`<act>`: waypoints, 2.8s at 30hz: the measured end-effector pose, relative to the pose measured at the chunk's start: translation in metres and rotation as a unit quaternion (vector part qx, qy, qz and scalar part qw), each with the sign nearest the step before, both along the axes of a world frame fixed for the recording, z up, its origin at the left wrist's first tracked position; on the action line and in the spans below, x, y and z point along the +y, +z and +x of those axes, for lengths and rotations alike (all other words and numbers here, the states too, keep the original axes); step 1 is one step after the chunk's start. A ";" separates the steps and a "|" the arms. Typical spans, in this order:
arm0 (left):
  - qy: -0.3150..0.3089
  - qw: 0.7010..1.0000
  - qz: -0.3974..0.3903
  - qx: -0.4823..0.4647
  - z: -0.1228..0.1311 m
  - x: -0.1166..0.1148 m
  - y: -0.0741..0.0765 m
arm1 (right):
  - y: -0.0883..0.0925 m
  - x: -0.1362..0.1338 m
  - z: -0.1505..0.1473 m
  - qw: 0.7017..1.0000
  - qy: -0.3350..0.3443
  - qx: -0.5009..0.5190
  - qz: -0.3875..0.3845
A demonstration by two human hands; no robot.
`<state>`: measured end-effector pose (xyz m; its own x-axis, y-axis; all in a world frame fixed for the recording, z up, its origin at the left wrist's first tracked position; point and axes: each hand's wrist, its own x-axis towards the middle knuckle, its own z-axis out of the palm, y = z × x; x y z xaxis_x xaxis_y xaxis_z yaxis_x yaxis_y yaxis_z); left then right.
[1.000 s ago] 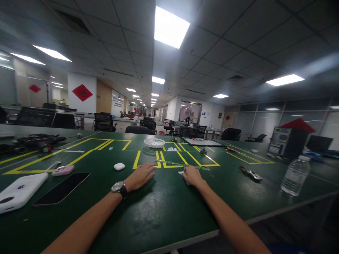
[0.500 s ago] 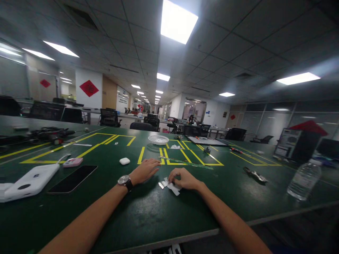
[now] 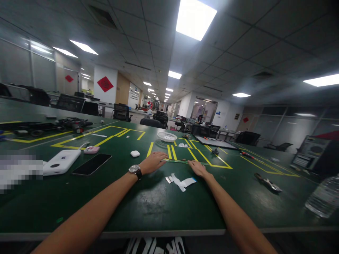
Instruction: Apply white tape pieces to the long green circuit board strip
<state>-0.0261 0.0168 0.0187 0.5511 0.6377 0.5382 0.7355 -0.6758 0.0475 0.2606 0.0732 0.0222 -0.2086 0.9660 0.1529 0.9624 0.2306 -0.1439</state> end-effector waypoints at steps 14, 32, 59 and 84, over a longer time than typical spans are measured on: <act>-0.020 0.989 -0.128 0.073 0.002 0.007 -0.022 | -0.002 -0.048 -0.049 0.868 0.473 0.147 -0.034; -0.024 0.980 -0.179 0.085 0.002 0.003 -0.017 | -0.005 -0.055 -0.033 0.904 0.422 0.066 0.024; -0.072 0.965 -0.244 0.063 0.002 0.001 -0.012 | -0.028 -0.049 -0.056 0.947 0.277 0.156 0.051; -0.118 0.945 -0.305 -0.032 -0.005 0.009 -0.017 | -0.017 -0.047 -0.053 0.885 0.408 0.213 0.067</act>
<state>-0.0310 0.0262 0.0013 0.6957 0.7030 0.1477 0.5501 -0.6537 0.5197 0.2079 0.0265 0.0047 -0.7245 0.4868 0.4880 0.3321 0.8669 -0.3717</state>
